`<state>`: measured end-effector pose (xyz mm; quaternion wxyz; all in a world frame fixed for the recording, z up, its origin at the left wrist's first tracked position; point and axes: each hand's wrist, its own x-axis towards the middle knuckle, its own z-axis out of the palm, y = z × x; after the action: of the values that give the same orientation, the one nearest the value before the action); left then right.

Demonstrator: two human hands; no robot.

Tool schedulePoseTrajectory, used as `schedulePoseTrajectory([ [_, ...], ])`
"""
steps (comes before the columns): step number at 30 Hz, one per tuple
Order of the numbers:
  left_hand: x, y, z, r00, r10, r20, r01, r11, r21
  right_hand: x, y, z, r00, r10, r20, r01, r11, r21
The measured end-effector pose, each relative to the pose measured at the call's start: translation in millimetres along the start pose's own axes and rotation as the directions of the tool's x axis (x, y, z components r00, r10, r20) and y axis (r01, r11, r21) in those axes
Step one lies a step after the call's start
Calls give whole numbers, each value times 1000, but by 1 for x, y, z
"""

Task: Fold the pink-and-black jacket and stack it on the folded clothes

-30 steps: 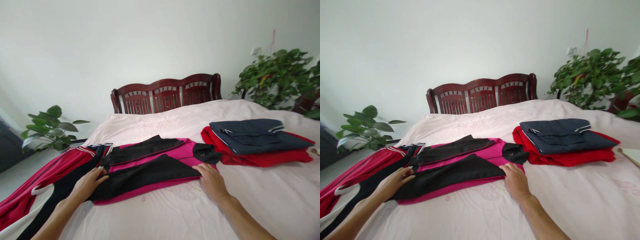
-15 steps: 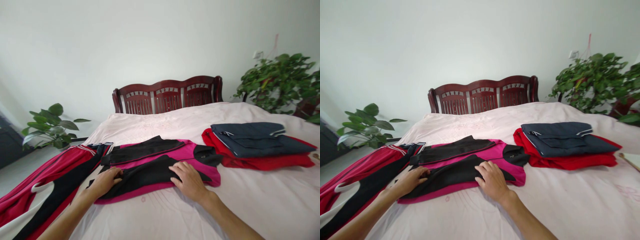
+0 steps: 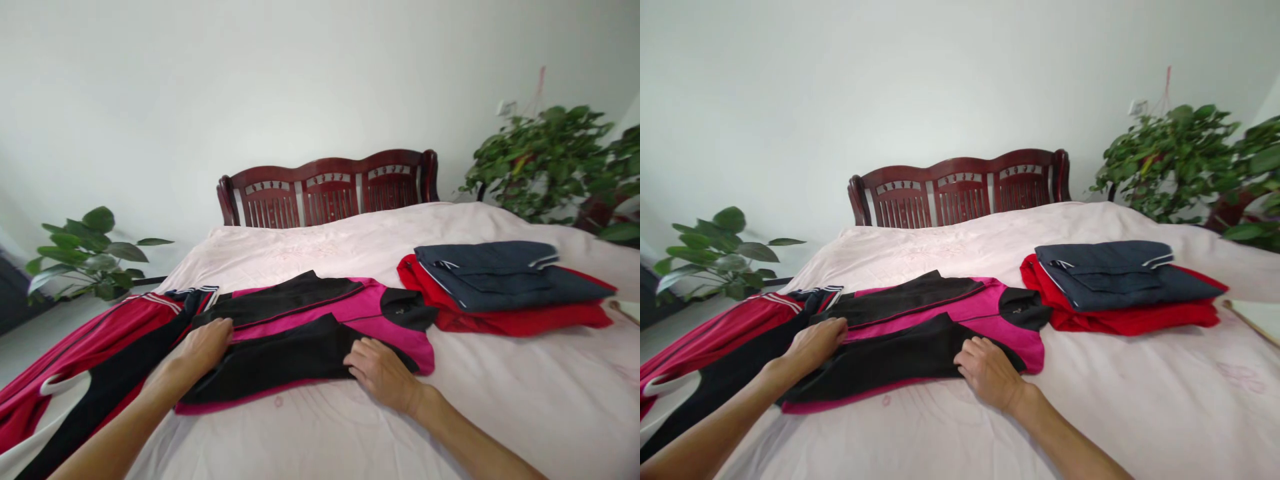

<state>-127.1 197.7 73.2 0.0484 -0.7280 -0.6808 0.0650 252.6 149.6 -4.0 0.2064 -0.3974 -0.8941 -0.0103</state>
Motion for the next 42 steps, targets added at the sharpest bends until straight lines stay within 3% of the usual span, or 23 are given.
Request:
schedulePoseTrajectory([
  [4, 24, 78, -22, 971, 202, -132, -225, 954, -198, -4, -6, -10, 999, 27, 18, -27, 1000, -5],
  [7, 43, 135, -25, 955, 251, -156, -284, 924, -256, -13, -9, -18, 999, 47, 28, -47, 999, -20],
  [12, 57, 183, -21, 937, 313, -157, -341, 918, -201, -37, 4, -23, 990, 139, -4, -139, 990, -32],
  [17, 50, 188, -22, 879, 420, -225, -454, 881, -131, -45, 17, -20, 983, 161, -83, -162, 987, -14],
  [21, 53, 183, -14, 842, 517, -157, -537, 832, -139, -42, 19, -18, 984, 130, -119, -131, 991, 4],
  [26, 59, 185, -6, 857, 501, -117, -513, 849, -125, -44, 22, -16, 981, 127, -147, -126, 992, 13],
  [31, 62, 185, -15, 863, 487, -138, -500, 861, -93, -48, 22, -18, 960, 215, -180, -219, 976, -5],
  [35, 80, 180, -20, 890, 420, -176, -440, 893, -94, -50, 21, -20, 981, 153, -121, -156, 988, -9],
  [42, 95, 190, 11, 929, 332, -165, -353, 927, -126, -51, 30, -22, 972, 186, -141, -188, 982, 3],
])
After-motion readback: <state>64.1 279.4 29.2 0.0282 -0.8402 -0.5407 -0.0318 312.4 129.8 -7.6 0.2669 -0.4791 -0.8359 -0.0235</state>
